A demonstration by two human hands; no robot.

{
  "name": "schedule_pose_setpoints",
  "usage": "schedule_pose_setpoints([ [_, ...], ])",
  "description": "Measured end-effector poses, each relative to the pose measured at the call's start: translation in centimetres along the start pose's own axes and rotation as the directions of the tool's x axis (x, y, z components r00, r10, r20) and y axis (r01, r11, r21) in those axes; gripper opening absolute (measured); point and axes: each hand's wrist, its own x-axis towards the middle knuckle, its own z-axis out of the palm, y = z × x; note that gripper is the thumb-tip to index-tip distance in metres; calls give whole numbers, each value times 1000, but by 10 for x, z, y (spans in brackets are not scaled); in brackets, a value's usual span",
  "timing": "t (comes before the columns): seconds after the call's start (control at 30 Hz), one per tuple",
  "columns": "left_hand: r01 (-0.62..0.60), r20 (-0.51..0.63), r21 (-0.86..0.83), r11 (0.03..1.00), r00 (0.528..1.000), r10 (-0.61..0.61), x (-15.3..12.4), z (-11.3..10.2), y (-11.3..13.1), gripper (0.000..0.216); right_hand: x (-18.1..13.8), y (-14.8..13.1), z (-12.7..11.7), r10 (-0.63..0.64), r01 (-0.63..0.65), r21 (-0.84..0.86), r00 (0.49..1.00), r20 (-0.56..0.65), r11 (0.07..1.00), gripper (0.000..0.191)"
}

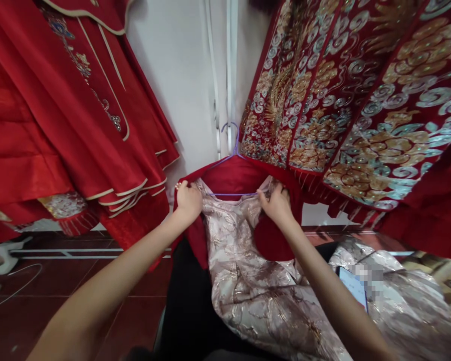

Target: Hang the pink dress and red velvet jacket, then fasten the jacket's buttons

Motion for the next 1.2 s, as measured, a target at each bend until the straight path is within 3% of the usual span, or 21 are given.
schedule_pose_setpoints([
  [0.17,21,-121,-116,993,992,-35,15,-15,-16,44,9,29,-19,-102,100,-64,995,-20,993,62],
  [0.27,-26,-141,-65,998,990,16,10,-14,-16,35,3,39,-18,-136,136,-109,991,4,985,60],
  [0.43,-89,39,262,961,996,81,4,-18,-6,16,11,38,-18,-33,40,-221,999,36,974,62],
  [0.6,-107,165,419,902,985,40,8,-26,-2,25,46,24,-21,163,-147,-269,986,36,952,70],
  [0.73,-20,160,335,942,986,-36,11,-27,-11,30,78,28,-24,141,-135,-274,990,2,952,79],
  [0.83,160,138,78,984,976,-169,14,-26,-20,25,100,42,-38,127,-96,-191,980,154,977,80],
  [0.9,342,174,-128,931,932,-318,17,-26,-28,34,111,55,-53,120,-116,-34,921,371,993,73],
  [0.97,488,249,-271,829,868,-429,19,-26,-35,48,114,67,-68,72,-231,185,788,612,955,67],
  [1.03,618,345,-392,681,785,-514,18,-25,-43,56,111,75,-76,-17,-354,350,681,732,867,62],
  [1.07,677,392,-458,576,736,-552,17,-24,-46,55,108,78,-76,-59,-374,411,676,735,832,60],
  [1.13,725,437,-570,386,665,-605,13,-21,-52,47,100,80,-69,-117,-288,507,771,626,812,54],
  [1.2,684,372,-634,360,678,-634,11,-16,-56,38,93,80,-55,-184,-68,551,903,389,831,47],
])
